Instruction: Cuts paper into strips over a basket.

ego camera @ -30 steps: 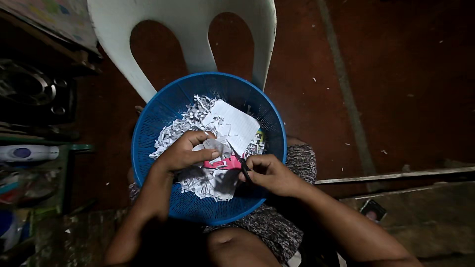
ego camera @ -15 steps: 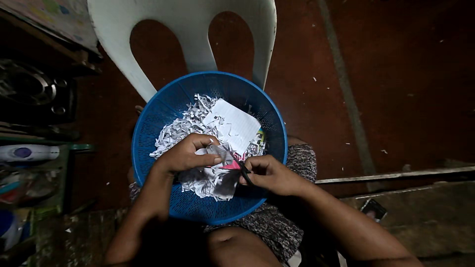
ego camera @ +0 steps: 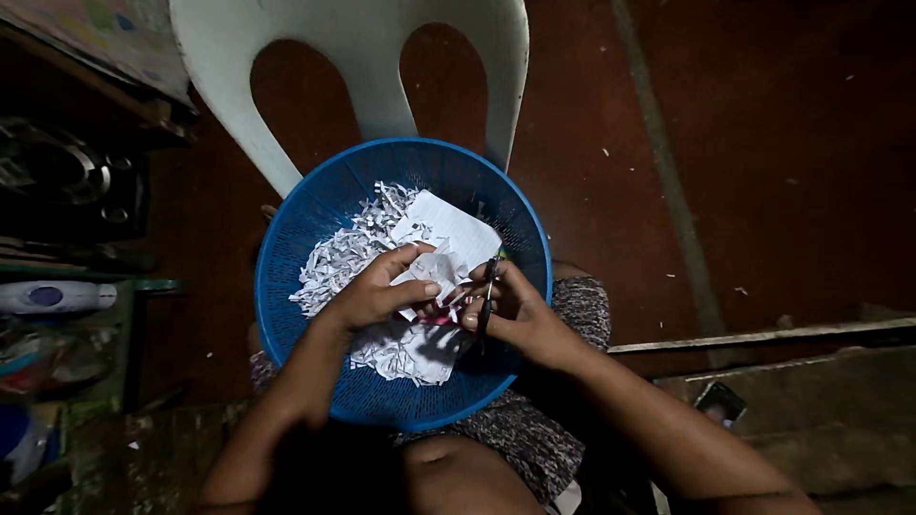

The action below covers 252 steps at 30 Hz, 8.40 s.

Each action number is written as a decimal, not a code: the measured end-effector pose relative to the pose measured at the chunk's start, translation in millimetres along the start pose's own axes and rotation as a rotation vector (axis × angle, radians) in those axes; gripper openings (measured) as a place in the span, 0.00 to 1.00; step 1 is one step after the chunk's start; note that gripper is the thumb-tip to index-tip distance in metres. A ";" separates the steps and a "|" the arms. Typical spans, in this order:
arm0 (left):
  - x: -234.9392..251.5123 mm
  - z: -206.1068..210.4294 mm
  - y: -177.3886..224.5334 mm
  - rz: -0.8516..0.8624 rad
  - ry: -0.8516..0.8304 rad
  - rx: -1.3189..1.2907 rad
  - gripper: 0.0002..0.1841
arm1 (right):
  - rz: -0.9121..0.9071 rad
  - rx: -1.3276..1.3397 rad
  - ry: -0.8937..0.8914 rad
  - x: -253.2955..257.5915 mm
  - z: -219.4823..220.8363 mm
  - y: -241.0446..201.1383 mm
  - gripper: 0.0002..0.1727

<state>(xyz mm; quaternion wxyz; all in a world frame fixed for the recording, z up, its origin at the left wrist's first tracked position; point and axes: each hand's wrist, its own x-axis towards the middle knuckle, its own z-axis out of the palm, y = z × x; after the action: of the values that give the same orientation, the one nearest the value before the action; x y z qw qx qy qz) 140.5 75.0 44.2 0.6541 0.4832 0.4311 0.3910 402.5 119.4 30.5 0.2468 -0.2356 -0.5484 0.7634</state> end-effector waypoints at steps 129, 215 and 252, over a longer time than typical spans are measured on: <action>0.9 7.1 -2.3 0.211 0.183 -0.065 0.08 | -0.027 -0.442 -0.094 -6.1 -9.6 -2.8 0.21; 14.9 18.5 -27.1 0.110 -0.039 0.290 0.09 | -0.090 -0.113 0.140 -6.6 -11.2 -0.5 0.28; 16.0 5.4 -19.2 0.215 0.335 -0.177 0.09 | -0.055 -0.481 -0.013 -8.6 -12.6 -2.8 0.23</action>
<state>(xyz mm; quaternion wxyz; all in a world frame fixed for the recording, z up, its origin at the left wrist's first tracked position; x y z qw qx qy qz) 152.6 83.9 23.5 0.5678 0.3955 0.4437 0.5695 417.4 123.8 30.4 0.2005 -0.2677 -0.7223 0.6053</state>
